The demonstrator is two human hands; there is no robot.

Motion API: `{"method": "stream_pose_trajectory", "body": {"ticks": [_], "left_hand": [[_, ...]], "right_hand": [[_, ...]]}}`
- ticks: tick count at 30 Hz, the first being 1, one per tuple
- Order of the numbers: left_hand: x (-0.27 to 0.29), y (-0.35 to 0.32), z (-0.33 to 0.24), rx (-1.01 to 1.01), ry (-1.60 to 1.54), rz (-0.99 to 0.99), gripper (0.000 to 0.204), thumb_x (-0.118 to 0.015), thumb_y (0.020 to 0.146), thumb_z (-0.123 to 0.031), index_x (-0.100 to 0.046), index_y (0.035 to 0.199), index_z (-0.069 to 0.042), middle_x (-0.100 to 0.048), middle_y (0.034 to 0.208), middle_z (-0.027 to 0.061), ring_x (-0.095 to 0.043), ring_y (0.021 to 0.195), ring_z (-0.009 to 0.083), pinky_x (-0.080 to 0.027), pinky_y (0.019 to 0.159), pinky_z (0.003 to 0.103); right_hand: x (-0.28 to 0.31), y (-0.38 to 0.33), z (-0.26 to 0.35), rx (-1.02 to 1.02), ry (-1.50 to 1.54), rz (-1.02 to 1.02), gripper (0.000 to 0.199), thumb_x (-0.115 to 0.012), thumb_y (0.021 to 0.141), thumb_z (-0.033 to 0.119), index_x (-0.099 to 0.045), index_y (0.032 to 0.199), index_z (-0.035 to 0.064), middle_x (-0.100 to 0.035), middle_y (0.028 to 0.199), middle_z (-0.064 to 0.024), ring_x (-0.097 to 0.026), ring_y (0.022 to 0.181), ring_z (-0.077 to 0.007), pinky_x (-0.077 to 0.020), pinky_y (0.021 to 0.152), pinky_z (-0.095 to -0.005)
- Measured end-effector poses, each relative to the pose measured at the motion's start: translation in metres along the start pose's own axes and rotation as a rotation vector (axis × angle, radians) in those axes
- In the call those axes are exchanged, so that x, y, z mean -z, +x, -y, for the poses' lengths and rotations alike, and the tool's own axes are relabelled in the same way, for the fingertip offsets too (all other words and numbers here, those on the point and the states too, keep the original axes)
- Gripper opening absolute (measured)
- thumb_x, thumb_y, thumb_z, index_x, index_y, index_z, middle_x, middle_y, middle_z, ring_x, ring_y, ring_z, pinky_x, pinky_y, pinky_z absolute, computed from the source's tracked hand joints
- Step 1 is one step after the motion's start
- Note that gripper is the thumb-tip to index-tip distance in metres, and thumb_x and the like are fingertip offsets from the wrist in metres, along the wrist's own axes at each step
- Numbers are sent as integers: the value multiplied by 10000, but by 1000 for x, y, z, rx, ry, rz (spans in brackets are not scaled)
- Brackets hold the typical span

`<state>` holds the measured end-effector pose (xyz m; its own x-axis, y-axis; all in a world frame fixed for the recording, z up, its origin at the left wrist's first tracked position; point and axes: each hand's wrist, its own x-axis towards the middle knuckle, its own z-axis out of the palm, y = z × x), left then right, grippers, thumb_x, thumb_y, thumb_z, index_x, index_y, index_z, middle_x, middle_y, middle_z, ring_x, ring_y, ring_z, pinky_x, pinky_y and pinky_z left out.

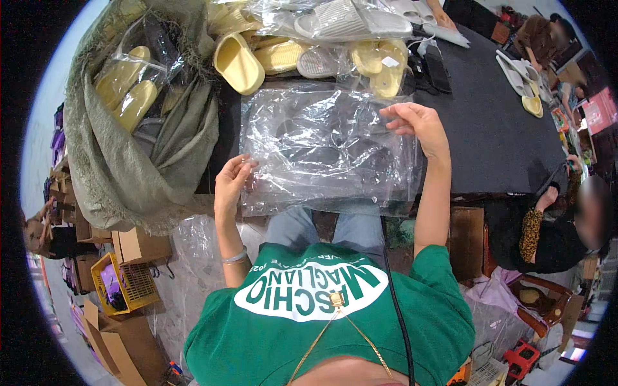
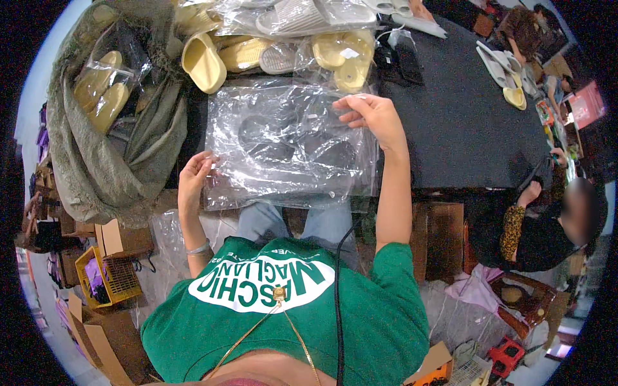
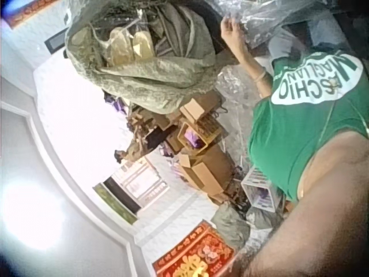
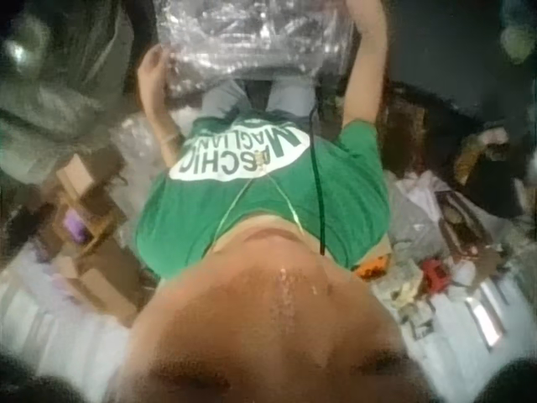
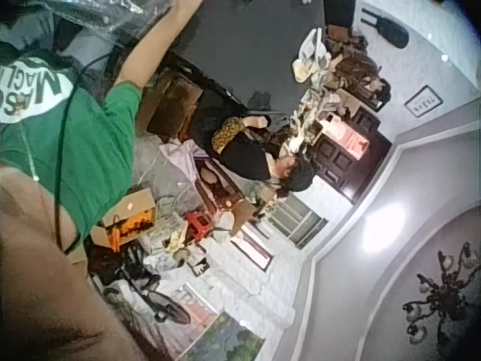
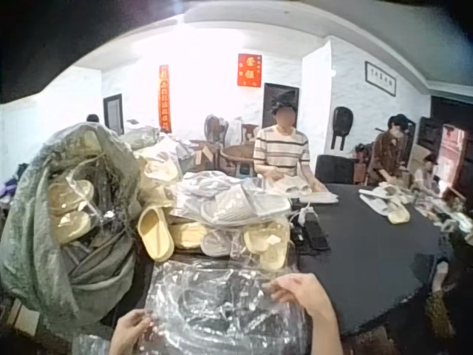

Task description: Sort and pack different colored slippers into plastic bags.

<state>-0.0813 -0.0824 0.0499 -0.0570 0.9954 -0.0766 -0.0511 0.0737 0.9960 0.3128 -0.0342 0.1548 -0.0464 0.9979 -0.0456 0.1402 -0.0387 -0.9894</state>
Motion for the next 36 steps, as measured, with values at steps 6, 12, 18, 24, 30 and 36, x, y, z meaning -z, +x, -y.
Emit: {"method": "stream_pose_trajectory", "body": {"ticks": [6, 12, 18, 24, 30, 36], "left_hand": [[-3, 24, -37, 64, 174, -67, 408, -597, 893, -337, -582, 1082, 25, -655, 843, 50, -583, 601, 67, -387, 495, 187], [-17, 45, -35, -120, 174, -110, 299, -603, 897, -304, -592, 858, -8, -504, 576, -23, -458, 464, 34, -323, 401, 195], [-14, 65, -13, -98, -132, -368, 282, -534, 938, -316, -567, 834, -56, -459, 595, -44, -354, 423, 28, -257, 360, 206], [20, 81, 31, 31, -241, -221, 327, -434, 976, -347, -551, 921, -46, -525, 659, -14, -375, 432, 50, -250, 357, 214], [42, 89, 41, 160, -432, -234, 285, -461, 963, -345, -542, 939, -73, -521, 675, -17, -379, 444, 46, -271, 352, 199], [29, 47, 9, 193, -505, -423, 258, -507, 945, -330, -537, 989, -78, -490, 706, -43, -370, 466, 36, -291, 373, 171]], "right_hand": [[-11, -13, -12, 186, 276, 114, 259, -488, 925, 168, -645, 999, -25, -582, 1211, -125, -606, 969, -166, -493, 792, -275], [-8, -16, -27, 436, 437, -62, 287, -464, 951, 187, -609, 1068, -31, -489, 1316, -162, -557, 1081, -232, -491, 846, -327], [-2, -23, -32, 379, 595, -27, 384, -387, 988, 290, -534, 1186, -5, -461, 1323, -205, -554, 1060, -204, -466, 880, -334], [0, -27, -41, 157, -26, -206, 232, -531, 926, 186, -653, 1014, 9, -672, 1005, -64, -598, 887, -104, -449, 806, -234], [-16, 1, -70, 283, -678, -36, 341, -650, 808, 206, -620, 1102, 36, -558, 1235, -141, -534, 1129, -284, -407, 957, -348], [-38, 24, -70, 364, -1038, 107, 576, -695, 758, 314, -524, 1248, 63, -410, 1379, -181, -378, 1276, -339, -298, 1055, -423]]}}
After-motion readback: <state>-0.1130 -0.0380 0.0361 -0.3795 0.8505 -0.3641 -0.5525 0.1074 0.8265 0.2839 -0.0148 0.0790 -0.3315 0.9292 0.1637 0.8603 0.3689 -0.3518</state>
